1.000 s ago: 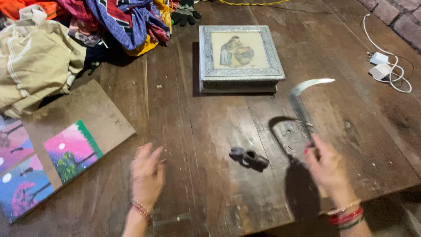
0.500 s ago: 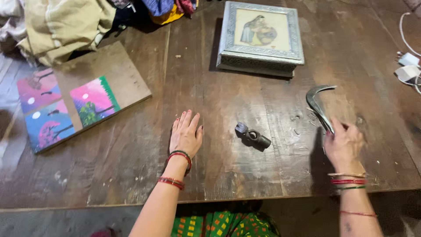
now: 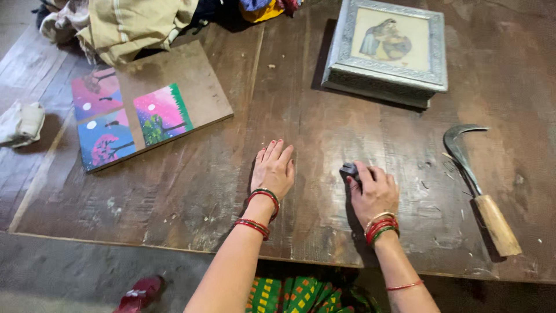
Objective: The person uses a crowbar and pliers to pry and remove fasteners from a metal box on a wooden table. They open the box, remove small items, and continue prying at the box's edges.
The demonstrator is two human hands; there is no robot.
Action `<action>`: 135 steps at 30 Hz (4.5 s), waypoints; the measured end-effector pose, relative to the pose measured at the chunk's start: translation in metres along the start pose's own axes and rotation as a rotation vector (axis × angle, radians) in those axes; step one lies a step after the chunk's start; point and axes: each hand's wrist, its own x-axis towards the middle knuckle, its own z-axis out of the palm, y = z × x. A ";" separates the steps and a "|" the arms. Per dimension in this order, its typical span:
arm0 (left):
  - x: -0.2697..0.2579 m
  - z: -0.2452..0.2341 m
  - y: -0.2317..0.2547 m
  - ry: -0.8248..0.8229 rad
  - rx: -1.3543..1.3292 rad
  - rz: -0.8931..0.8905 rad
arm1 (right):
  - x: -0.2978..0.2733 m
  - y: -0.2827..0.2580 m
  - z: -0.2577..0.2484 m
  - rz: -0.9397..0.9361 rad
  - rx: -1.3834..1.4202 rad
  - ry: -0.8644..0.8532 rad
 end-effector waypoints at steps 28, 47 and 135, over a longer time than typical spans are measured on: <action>0.000 -0.013 0.009 -0.076 0.031 -0.031 | -0.010 0.127 0.033 0.006 -0.054 0.387; 0.000 -0.015 0.010 -0.035 0.024 -0.027 | 0.016 -0.062 0.022 0.176 0.684 -0.111; 0.225 0.113 0.028 -0.116 -1.460 -0.216 | 0.227 0.140 0.099 0.548 1.072 0.624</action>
